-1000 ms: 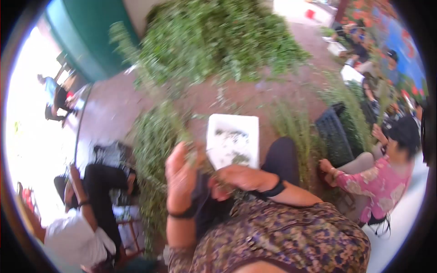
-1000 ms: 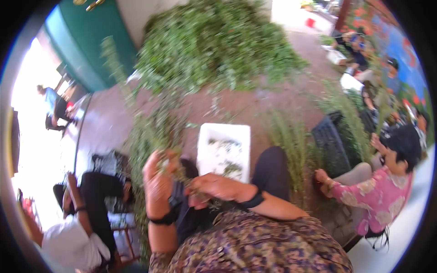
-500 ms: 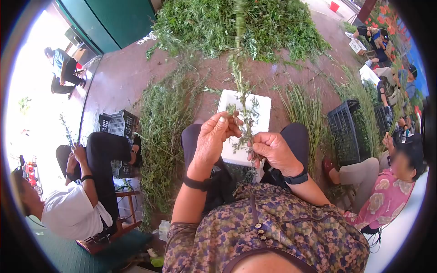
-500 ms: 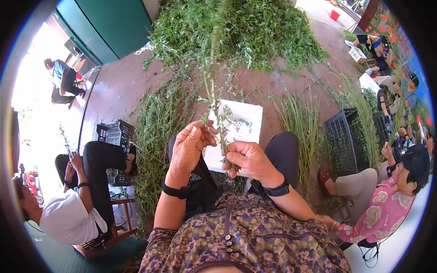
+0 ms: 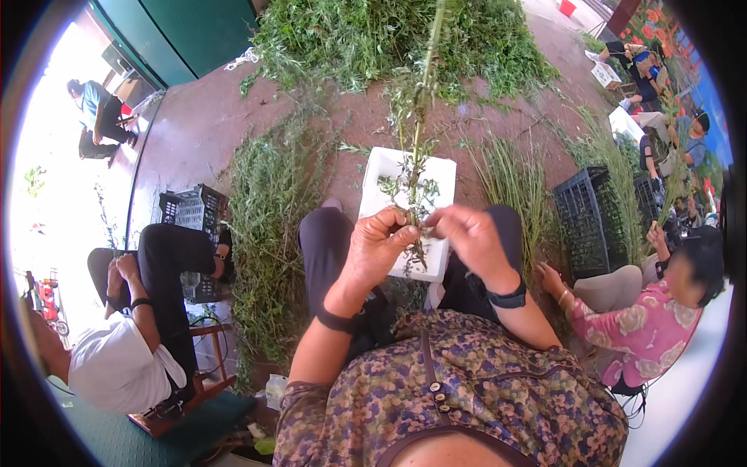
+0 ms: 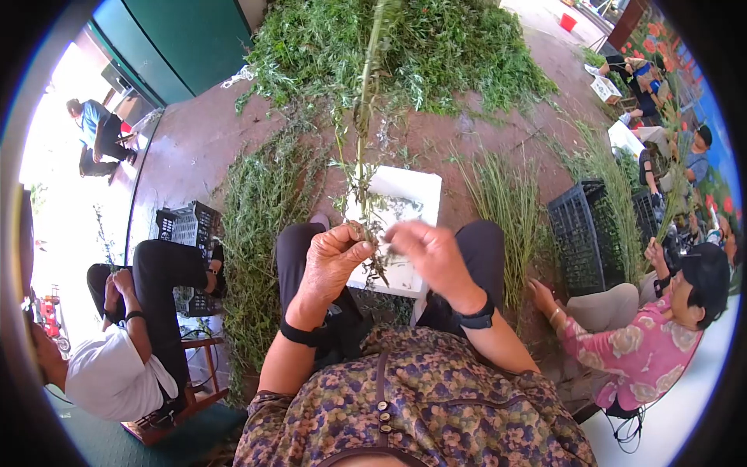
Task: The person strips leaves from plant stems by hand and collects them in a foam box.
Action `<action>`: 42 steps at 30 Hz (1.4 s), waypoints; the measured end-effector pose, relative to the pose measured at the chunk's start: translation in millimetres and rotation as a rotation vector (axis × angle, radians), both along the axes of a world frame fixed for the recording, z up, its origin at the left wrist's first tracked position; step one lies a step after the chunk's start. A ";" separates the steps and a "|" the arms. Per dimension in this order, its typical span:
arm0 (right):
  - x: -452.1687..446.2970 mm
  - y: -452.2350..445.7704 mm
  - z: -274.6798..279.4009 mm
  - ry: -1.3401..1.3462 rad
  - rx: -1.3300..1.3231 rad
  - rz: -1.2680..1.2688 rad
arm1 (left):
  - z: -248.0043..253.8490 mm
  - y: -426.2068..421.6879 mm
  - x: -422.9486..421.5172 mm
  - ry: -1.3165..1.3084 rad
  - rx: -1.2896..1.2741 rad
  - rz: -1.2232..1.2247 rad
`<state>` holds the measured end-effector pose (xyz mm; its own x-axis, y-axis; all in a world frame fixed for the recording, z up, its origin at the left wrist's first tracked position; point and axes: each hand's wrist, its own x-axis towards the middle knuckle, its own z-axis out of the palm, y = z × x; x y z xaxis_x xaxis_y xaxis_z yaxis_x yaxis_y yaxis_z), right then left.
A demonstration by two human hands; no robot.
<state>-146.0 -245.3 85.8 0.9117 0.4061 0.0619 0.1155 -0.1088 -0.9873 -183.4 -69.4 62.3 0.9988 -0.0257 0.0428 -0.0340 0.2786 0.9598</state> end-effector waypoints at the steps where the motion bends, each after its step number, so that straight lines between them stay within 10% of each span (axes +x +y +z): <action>1: 8.8 -4.8 4.4 0.015 0.023 -0.036 | 5.1 0.7 0.1 -0.002 0.063 -0.011; 5: 30.0 -1.7 29.2 0.051 0.222 0.051 | 6.6 1.1 2.4 -0.066 0.346 -0.094; 9: 40.9 -3.0 32.4 0.237 0.497 0.229 | 7.2 -4.9 0.4 -0.007 0.085 -0.156; 42: 43.3 -9.5 -22.3 0.479 0.512 -0.199 | -10.3 -28.4 -2.1 -0.008 -0.519 -0.076</action>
